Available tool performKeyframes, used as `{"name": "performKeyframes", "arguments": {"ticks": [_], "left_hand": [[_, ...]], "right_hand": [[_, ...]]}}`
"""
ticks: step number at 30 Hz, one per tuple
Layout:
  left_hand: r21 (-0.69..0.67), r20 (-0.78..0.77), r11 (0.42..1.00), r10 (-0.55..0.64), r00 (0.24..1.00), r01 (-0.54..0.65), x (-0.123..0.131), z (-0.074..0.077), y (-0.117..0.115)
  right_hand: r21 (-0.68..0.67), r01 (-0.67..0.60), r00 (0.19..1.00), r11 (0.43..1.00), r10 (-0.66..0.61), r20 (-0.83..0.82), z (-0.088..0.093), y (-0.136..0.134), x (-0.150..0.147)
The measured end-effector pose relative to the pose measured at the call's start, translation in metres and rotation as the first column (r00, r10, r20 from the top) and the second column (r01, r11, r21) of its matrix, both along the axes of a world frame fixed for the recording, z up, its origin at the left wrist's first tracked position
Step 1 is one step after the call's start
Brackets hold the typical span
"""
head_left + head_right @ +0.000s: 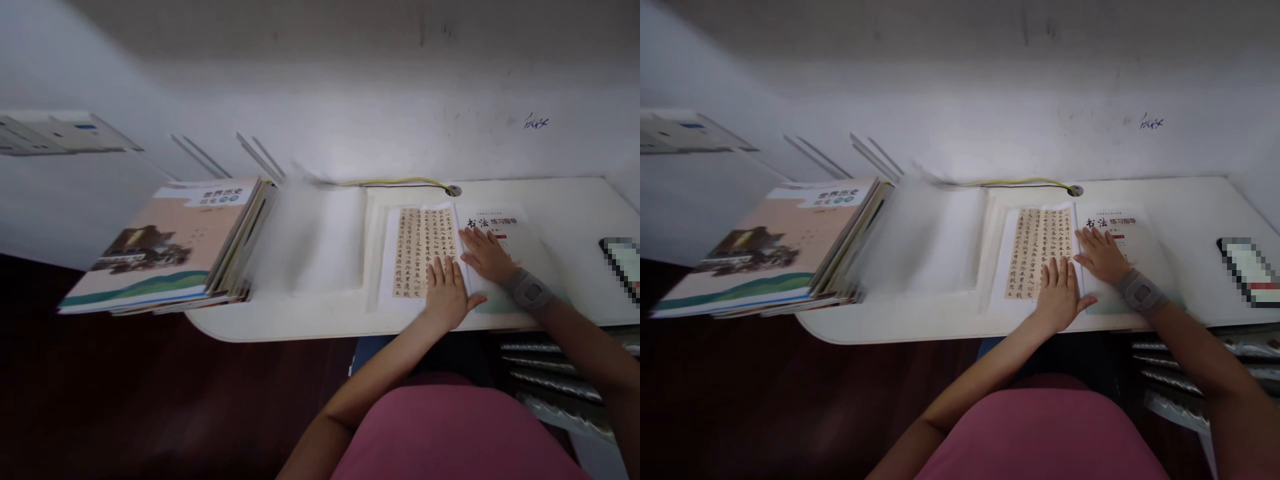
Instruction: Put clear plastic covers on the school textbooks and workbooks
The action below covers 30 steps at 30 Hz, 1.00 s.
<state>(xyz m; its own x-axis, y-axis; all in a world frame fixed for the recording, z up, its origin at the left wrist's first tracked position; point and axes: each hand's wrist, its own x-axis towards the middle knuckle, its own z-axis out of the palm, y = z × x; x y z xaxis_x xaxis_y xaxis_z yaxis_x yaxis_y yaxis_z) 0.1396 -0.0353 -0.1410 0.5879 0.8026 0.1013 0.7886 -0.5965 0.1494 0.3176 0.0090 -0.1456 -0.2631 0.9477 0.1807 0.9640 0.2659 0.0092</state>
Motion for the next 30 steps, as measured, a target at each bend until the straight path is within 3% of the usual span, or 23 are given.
{"name": "performKeyframes", "arguments": {"ticks": [10, 30], "left_hand": [[0.004, -0.002, 1.0, 0.016, 1.0, -0.016, -0.0064, 0.005, 0.004], [0.02, -0.018, 0.999, 0.05, 0.999, -0.05, -0.006, 0.0046, 0.0032]], "right_hand": [[-0.048, -0.025, 0.995, 0.999, 0.029, 0.09, 0.0047, -0.0004, -0.0016], [0.014, 0.015, 0.997, 1.0, -0.016, 0.072, 0.0001, 0.0022, -0.0051]]}}
